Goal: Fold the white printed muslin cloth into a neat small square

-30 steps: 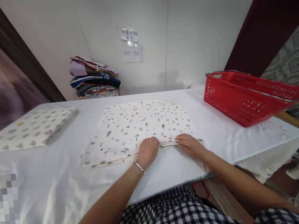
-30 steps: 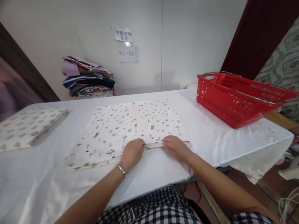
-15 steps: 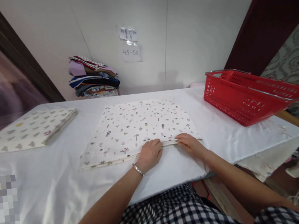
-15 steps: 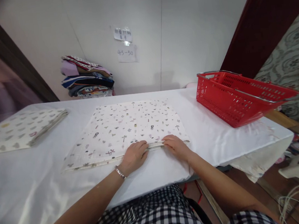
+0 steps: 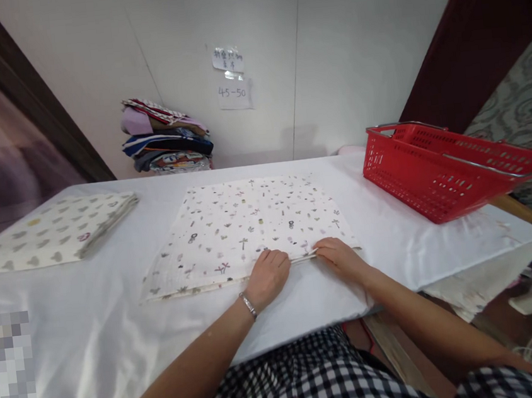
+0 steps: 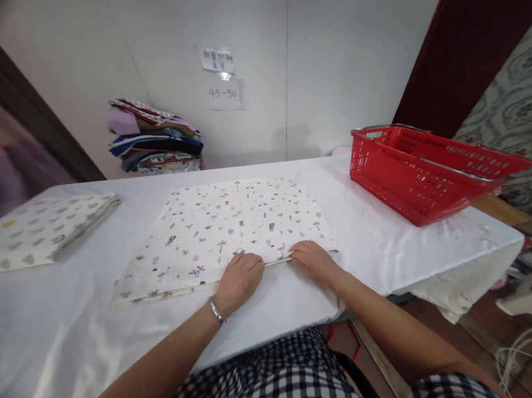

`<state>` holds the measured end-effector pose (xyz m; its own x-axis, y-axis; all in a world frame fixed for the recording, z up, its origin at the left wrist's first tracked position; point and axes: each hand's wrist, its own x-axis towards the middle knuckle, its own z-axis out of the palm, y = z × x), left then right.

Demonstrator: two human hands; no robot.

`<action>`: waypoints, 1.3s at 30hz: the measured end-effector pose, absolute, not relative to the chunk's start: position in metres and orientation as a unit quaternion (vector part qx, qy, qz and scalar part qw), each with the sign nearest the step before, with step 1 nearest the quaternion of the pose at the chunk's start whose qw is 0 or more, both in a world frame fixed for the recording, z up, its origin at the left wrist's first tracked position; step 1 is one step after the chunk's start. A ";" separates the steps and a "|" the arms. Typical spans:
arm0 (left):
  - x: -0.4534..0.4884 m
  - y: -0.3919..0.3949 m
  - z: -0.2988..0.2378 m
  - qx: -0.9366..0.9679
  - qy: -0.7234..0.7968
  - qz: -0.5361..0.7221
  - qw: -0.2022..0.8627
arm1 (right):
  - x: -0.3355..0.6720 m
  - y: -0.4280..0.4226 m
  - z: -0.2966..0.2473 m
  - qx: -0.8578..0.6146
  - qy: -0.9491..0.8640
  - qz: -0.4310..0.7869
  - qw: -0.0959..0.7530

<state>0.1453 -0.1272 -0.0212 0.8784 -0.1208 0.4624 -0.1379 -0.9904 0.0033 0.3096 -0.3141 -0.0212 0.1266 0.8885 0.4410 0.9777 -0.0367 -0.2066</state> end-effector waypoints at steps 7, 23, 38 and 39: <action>0.149 -0.127 -0.026 0.969 -0.054 0.240 -0.003 | 0.311 -0.317 -0.026 -0.719 -0.656 -0.106 0.203; 0.158 -0.126 -0.028 0.969 0.051 0.221 0.096 | 0.323 -0.335 -0.037 -0.776 -0.598 -0.133 0.152; 0.164 -0.121 -0.028 0.983 0.057 0.163 0.060 | 0.355 -0.390 -0.034 -0.836 -0.516 -0.138 0.129; 0.165 -0.120 -0.028 0.984 0.054 0.162 0.056 | 0.357 -0.390 -0.033 -0.839 -0.511 -0.138 0.125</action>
